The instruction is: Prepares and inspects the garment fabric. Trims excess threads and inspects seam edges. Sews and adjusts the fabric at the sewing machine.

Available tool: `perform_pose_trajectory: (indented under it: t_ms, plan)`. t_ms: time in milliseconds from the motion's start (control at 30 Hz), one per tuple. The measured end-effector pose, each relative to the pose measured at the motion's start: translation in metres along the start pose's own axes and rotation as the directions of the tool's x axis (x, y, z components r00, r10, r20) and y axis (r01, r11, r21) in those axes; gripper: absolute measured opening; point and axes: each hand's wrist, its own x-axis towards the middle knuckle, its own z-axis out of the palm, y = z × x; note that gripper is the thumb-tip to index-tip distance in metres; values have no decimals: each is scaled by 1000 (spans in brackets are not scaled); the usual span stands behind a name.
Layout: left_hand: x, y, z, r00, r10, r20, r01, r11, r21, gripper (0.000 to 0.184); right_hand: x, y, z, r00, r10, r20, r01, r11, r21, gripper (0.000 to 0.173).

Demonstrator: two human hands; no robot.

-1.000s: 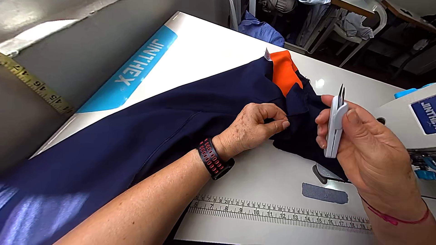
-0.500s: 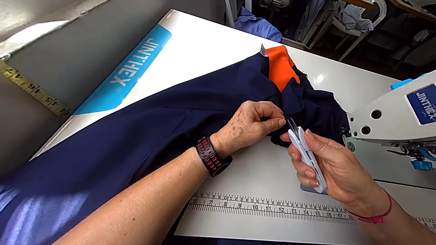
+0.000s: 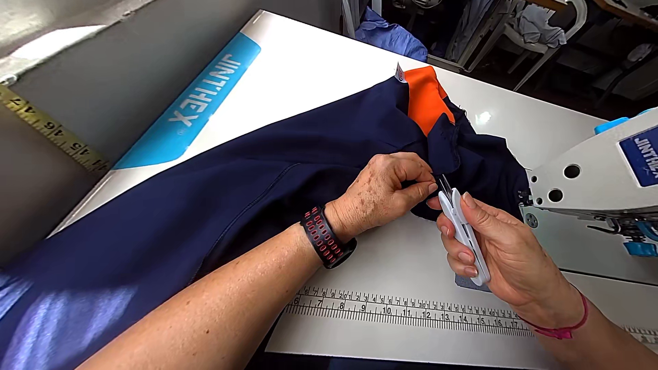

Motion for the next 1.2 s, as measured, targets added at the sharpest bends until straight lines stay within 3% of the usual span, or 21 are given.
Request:
perform_pose_trajectory:
  t_ms: [600,733,800,867,933,1033,1100,1133,1200]
  plan:
    - [-1,3,1,998,-70,-9,69,996,-53,17,7,13,1,997,-75,-7,75,997,-17,31]
    - [0,4,1,997,-76,-8,75,996,-41,18,5,7,-10,996,-87,29,91,984,-154,25]
    - [-1,3,2,996,-92,-16,92,996,-20,18,2,3,-17,948,-317,8,292,865,-409,19]
    - [-1,2,2,995,-92,-22,92,996,-5,18,7,-4,-21,768,-631,108,539,547,-641,26]
    - [-1,0,4,997,-76,-19,76,997,1,18,18,-18,-22,656,-693,299,643,306,-702,34]
    - [-2,0,6,997,-62,-44,63,998,22,16,37,-26,-16,745,-577,335,528,203,-825,32]
    - [-2,4,4,995,-59,-86,66,994,85,16,47,-23,-16,788,-548,281,470,241,-849,12]
    - [-1,6,3,994,-46,-103,59,991,120,17,50,-23,-17,806,-533,258,470,311,-826,8]
    - [1,7,2,990,2,-138,22,985,174,18,52,-25,-18,860,-475,186,458,556,-694,8]
